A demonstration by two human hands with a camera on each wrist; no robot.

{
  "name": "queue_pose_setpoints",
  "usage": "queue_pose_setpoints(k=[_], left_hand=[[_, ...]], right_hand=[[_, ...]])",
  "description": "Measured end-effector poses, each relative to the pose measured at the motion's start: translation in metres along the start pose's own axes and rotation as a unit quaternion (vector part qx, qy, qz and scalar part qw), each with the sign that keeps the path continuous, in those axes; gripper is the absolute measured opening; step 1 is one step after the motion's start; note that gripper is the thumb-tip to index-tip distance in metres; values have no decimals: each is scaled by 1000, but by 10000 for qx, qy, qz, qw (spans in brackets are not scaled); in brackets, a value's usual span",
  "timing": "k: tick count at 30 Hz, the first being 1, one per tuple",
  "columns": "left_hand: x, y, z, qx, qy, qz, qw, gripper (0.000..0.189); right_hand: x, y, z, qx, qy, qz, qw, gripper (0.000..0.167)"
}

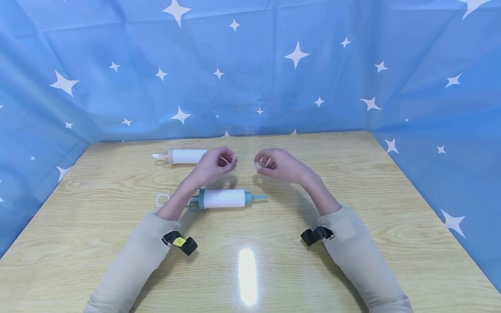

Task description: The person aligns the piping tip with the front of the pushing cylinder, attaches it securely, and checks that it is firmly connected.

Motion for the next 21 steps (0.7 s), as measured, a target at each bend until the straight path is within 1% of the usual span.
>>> queue_pose_setpoints(k=[6, 16, 21], left_hand=[[-2, -11, -5, -150, 173, 370, 9991, 6], [-7, -34, -17, -478, 373, 846, 9946, 6], [-9, -46, -22, -577, 419, 1031, 9921, 10]], right_hand=[[11, -3, 3, -32, 66, -100, 9999, 30], [38, -8, 6, -228, 97, -662, 9975, 30], [53, -12, 9, -300, 135, -899, 9954, 29]])
Point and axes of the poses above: each hand's wrist, its own y-axis towards the middle knuckle, its own z-axis out of the palm, x = y × z, the point moved 5 cm from there along y, towards the middle knuckle, and after that the axes turned 11 degrees about y, right-handed, at the moved point
